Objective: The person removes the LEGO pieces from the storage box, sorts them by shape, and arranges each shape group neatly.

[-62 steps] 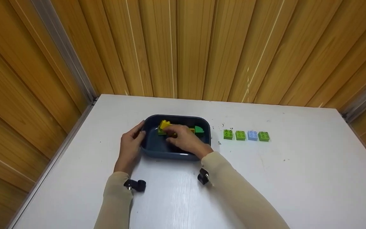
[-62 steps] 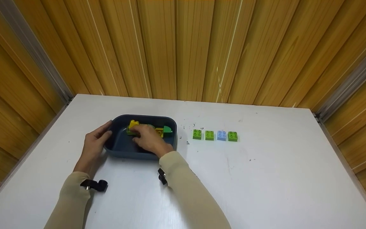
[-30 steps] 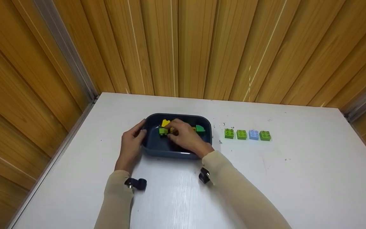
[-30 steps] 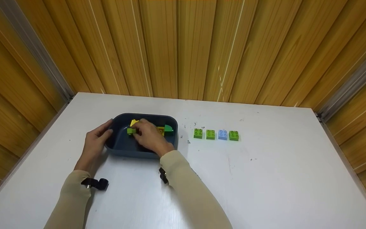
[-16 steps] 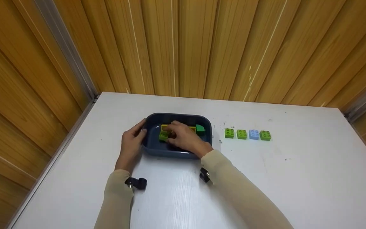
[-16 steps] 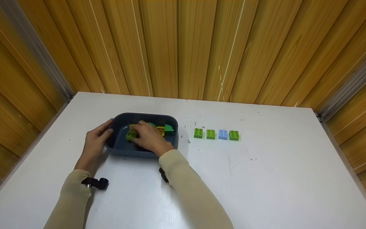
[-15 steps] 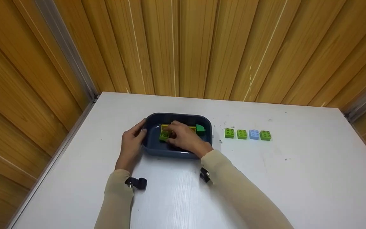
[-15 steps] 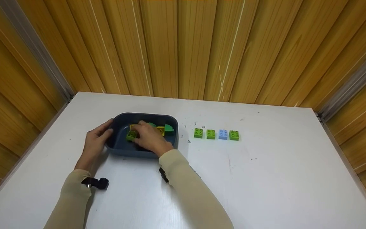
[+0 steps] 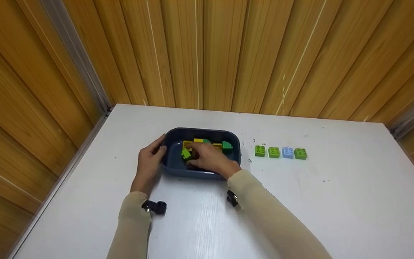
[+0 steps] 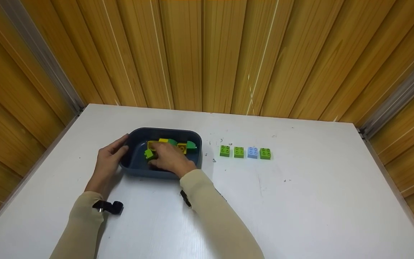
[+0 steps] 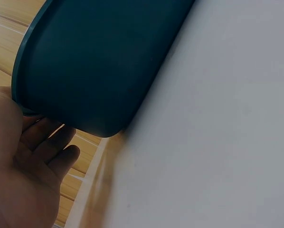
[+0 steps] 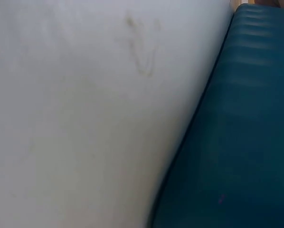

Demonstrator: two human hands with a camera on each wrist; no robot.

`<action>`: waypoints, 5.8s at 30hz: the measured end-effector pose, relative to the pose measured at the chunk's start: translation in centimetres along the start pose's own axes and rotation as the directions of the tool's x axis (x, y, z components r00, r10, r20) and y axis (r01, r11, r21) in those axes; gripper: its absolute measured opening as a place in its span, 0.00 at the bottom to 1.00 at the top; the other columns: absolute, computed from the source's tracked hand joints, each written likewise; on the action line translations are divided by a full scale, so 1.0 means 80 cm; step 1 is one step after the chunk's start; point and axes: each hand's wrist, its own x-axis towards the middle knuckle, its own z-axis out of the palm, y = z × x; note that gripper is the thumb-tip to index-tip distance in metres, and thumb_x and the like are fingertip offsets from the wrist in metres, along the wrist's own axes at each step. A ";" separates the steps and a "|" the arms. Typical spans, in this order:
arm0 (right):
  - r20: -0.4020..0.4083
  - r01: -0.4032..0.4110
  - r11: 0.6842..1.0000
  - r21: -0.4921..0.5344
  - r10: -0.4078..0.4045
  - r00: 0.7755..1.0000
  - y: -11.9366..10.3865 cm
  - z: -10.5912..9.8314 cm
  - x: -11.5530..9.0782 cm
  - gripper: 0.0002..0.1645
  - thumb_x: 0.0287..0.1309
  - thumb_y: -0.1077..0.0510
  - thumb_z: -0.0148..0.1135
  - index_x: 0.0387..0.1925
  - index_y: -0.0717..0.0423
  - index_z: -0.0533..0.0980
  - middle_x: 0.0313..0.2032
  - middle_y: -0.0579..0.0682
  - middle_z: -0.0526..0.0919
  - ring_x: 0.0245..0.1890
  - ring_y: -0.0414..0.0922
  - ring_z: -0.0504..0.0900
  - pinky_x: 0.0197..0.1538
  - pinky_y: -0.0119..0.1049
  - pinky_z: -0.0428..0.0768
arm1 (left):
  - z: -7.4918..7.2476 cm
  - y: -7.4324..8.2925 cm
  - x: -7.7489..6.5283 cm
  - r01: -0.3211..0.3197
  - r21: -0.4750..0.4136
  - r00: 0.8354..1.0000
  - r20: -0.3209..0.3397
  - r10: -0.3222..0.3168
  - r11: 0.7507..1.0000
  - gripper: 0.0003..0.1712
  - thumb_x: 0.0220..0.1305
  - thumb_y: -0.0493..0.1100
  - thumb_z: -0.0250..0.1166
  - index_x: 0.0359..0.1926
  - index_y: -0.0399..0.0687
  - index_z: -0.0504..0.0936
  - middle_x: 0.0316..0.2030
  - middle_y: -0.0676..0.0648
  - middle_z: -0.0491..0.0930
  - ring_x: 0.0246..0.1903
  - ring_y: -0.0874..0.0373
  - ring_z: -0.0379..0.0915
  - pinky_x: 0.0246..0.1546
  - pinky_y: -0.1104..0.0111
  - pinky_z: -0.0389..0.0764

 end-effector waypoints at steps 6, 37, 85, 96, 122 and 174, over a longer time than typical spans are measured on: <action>-0.005 0.004 1.000 -0.003 -0.004 1.000 0.001 0.001 0.000 0.30 0.71 0.54 0.71 0.71 0.54 0.77 0.52 0.49 0.86 0.49 0.43 0.82 0.62 0.41 0.82 | -0.001 -0.002 0.001 -0.019 0.006 1.000 0.004 0.019 1.000 0.25 0.79 0.37 0.61 0.73 0.42 0.77 0.70 0.42 0.76 0.73 0.48 0.68 0.74 0.59 0.68; -0.335 0.191 0.941 0.279 -0.091 0.938 0.000 -0.036 -0.066 0.24 0.66 0.56 0.75 0.60 0.60 0.81 0.53 0.50 0.83 0.53 0.48 0.83 0.61 0.53 0.84 | 0.000 0.000 -0.001 0.017 0.019 1.000 0.005 -0.017 1.000 0.26 0.79 0.37 0.60 0.74 0.45 0.76 0.71 0.43 0.75 0.74 0.49 0.67 0.74 0.58 0.68; -0.629 -0.015 0.929 0.370 0.263 0.732 0.112 -0.117 -0.237 0.27 0.68 0.61 0.73 0.65 0.62 0.77 0.59 0.55 0.84 0.60 0.49 0.83 0.59 0.26 0.81 | -0.004 -0.004 0.001 -0.002 0.047 0.999 0.032 0.001 0.999 0.26 0.81 0.37 0.58 0.75 0.44 0.74 0.73 0.43 0.73 0.75 0.48 0.64 0.76 0.57 0.65; -0.648 -0.067 0.927 0.369 0.308 0.697 0.127 -0.126 -0.251 0.27 0.70 0.58 0.72 0.66 0.61 0.77 0.59 0.54 0.84 0.60 0.49 0.83 0.60 0.24 0.79 | -0.002 -0.002 0.003 0.018 0.042 0.999 0.029 -0.019 0.999 0.26 0.81 0.37 0.58 0.75 0.44 0.74 0.73 0.43 0.72 0.75 0.48 0.65 0.75 0.58 0.66; -0.670 -0.181 0.859 0.479 0.491 0.557 0.175 -0.143 -0.283 0.30 0.74 0.57 0.67 0.71 0.61 0.73 0.67 0.56 0.79 0.67 0.50 0.78 0.65 0.25 0.75 | -0.010 -0.003 0.001 0.016 0.052 0.999 0.032 -0.017 0.999 0.26 0.82 0.37 0.57 0.76 0.44 0.73 0.74 0.44 0.72 0.76 0.48 0.63 0.77 0.58 0.63; -0.492 -0.414 0.760 0.501 0.643 0.586 0.245 -0.138 -0.314 0.31 0.78 0.55 0.61 0.77 0.58 0.69 0.71 0.63 0.74 0.74 0.60 0.69 0.76 0.55 0.66 | -0.012 -0.003 0.001 0.006 0.052 0.999 0.033 -0.008 0.999 0.26 0.81 0.38 0.58 0.76 0.45 0.74 0.73 0.44 0.72 0.75 0.50 0.64 0.76 0.59 0.65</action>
